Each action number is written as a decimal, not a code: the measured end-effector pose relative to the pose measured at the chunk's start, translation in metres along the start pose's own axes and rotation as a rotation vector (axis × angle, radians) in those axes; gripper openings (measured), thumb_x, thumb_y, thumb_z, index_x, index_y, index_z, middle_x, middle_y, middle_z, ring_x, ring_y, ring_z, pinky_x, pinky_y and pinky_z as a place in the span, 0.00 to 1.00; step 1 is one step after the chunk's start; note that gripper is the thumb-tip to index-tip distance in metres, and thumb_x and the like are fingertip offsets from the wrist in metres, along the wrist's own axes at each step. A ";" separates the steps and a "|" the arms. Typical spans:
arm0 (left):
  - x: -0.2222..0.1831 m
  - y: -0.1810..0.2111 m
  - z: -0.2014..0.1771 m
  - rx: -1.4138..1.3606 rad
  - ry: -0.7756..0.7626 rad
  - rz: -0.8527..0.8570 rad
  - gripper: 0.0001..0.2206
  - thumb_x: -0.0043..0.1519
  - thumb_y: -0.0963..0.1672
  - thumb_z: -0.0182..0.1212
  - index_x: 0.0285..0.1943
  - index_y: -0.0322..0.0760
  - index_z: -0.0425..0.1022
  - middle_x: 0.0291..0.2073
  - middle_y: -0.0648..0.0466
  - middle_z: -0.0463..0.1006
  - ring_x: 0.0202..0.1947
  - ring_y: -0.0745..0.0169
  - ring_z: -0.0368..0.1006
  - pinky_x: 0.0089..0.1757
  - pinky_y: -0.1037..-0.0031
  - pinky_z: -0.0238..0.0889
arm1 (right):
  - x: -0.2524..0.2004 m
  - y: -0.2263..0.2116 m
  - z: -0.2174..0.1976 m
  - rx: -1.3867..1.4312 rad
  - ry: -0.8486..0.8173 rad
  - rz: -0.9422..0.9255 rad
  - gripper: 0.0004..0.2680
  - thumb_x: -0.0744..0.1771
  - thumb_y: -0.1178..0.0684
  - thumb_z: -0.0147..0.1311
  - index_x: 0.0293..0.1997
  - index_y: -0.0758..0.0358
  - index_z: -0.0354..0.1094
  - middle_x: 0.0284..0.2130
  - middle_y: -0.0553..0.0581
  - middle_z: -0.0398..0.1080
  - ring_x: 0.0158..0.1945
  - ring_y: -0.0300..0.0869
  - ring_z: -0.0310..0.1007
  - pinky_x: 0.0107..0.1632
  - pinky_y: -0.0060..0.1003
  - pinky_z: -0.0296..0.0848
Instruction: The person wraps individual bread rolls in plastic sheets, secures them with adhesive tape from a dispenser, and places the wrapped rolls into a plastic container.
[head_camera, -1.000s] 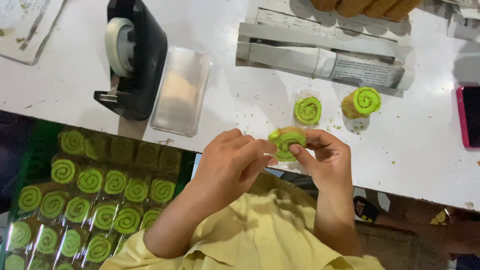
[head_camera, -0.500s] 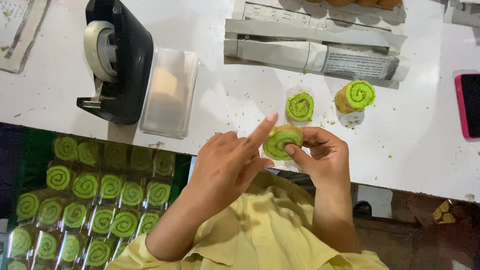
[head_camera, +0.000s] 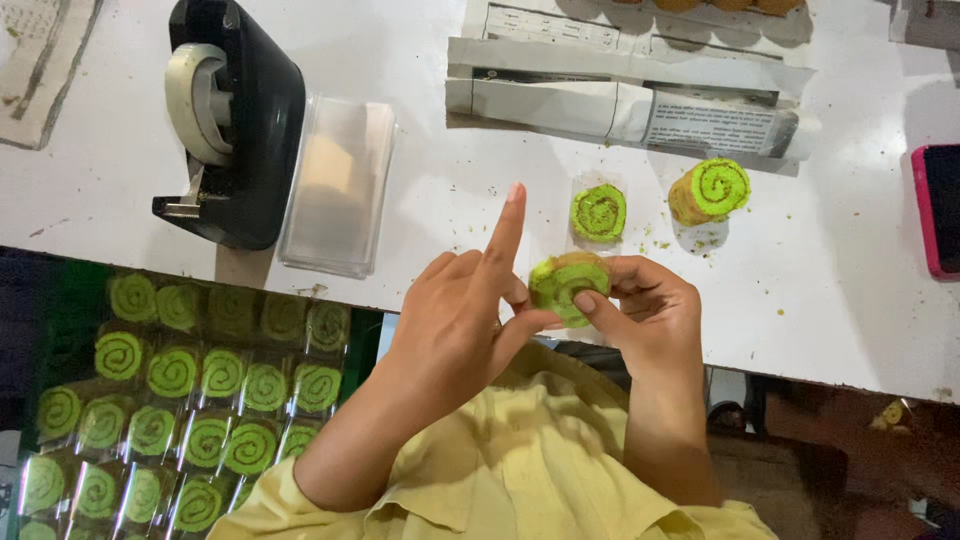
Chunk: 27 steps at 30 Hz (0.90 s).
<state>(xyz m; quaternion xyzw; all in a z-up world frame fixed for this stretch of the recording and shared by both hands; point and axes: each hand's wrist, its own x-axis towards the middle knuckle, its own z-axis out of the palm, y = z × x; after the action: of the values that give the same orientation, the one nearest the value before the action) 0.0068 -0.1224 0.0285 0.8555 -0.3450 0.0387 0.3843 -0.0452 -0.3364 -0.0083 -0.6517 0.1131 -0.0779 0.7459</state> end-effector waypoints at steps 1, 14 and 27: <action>0.002 0.001 0.000 0.000 0.000 0.000 0.44 0.71 0.50 0.70 0.85 0.36 0.37 0.33 0.66 0.78 0.35 0.62 0.71 0.43 0.67 0.67 | 0.000 0.003 -0.001 0.000 0.000 0.000 0.10 0.63 0.59 0.67 0.45 0.70 0.76 0.41 0.62 0.81 0.45 0.44 0.82 0.49 0.37 0.82; 0.011 0.002 0.001 0.157 0.073 -0.103 0.42 0.60 0.59 0.70 0.79 0.40 0.58 0.31 0.69 0.78 0.30 0.64 0.75 0.36 0.66 0.64 | -0.012 -0.010 -0.002 -0.042 0.001 -0.147 0.07 0.63 0.61 0.66 0.41 0.67 0.73 0.44 0.64 0.79 0.48 0.46 0.79 0.53 0.37 0.78; 0.001 -0.097 -0.026 0.308 0.257 -0.266 0.24 0.63 0.48 0.76 0.64 0.29 0.80 0.37 0.47 0.83 0.38 0.50 0.75 0.45 0.62 0.64 | 0.069 0.041 -0.048 -0.240 0.275 -0.144 0.12 0.65 0.56 0.72 0.50 0.69 0.76 0.37 0.57 0.75 0.42 0.35 0.75 0.49 0.28 0.76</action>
<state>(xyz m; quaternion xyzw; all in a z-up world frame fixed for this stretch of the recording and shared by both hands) 0.0732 -0.0595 -0.0141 0.9299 -0.1677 0.1485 0.2917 0.0065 -0.3948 -0.0596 -0.7257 0.1756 -0.2054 0.6327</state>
